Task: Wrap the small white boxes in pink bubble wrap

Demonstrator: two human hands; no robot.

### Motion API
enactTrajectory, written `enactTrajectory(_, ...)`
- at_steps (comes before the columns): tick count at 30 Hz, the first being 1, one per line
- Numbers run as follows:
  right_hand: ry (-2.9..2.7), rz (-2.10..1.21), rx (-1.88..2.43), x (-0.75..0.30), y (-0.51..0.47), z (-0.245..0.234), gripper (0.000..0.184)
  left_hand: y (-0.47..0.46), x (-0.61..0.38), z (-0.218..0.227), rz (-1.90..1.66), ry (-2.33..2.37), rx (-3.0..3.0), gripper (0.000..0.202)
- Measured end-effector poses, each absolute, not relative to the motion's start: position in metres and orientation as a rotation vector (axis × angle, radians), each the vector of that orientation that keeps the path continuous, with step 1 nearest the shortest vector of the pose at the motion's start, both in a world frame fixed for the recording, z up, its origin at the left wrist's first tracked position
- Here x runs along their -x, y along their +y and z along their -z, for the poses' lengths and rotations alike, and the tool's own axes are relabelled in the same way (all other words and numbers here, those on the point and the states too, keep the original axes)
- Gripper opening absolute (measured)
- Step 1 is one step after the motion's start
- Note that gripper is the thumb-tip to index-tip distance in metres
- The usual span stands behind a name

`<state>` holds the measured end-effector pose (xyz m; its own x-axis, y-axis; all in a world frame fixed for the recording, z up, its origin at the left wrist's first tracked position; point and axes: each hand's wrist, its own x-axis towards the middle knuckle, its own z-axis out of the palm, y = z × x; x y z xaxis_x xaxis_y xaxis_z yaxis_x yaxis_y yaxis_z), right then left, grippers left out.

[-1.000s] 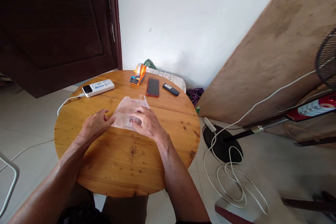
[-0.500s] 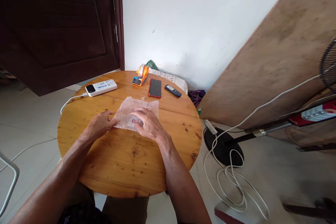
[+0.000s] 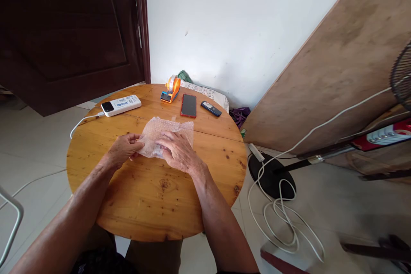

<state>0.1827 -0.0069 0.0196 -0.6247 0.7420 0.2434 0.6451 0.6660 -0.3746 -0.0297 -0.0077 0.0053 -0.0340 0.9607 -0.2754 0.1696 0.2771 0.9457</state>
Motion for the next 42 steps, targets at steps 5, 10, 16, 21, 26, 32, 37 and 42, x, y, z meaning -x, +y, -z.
enactTrajectory(5, -2.529, -0.341, 1.108, -0.180, -0.007, -0.021, 0.033, -0.011, 0.017, -0.005, -1.051, 1.319, -1.047, 0.026)
enactTrajectory(10, -2.517, -0.324, 1.108, -0.178, -0.007, -0.021, 0.035, -0.016, 0.005, -0.005, -1.122, 1.188, -1.018, 0.030)
enactTrajectory(16, -2.436, -0.371, 1.073, -0.179, -0.006, -0.017, 0.045, -0.019, -0.001, -0.006, -1.103, 1.179, -1.089, 0.031)
enactTrajectory(21, -2.360, -0.374, 1.115, -0.180, -0.006, -0.013, 0.056, -0.014, -0.005, -0.010, -1.034, 1.287, -1.300, 0.028)
enactTrajectory(26, -2.361, -0.396, 1.139, -0.181, -0.006, -0.011, 0.069, -0.010, -0.010, -0.015, -0.953, 1.444, -1.618, 0.026)
enactTrajectory(32, -2.365, -0.422, 1.180, -0.184, -0.004, -0.012, 0.069, -0.017, -0.008, -0.017, -0.922, 1.354, -1.726, 0.034)
enactTrajectory(37, -2.304, -0.575, 1.207, -0.197, -0.002, -0.021, 0.063, -0.019, 0.002, -0.022, -0.895, 1.191, -1.789, 0.039)
enactTrajectory(42, -2.196, -0.710, 1.177, -0.202, -0.002, -0.027, 0.060, -0.016, 0.011, -0.022, -0.874, 1.023, -1.873, 0.042)
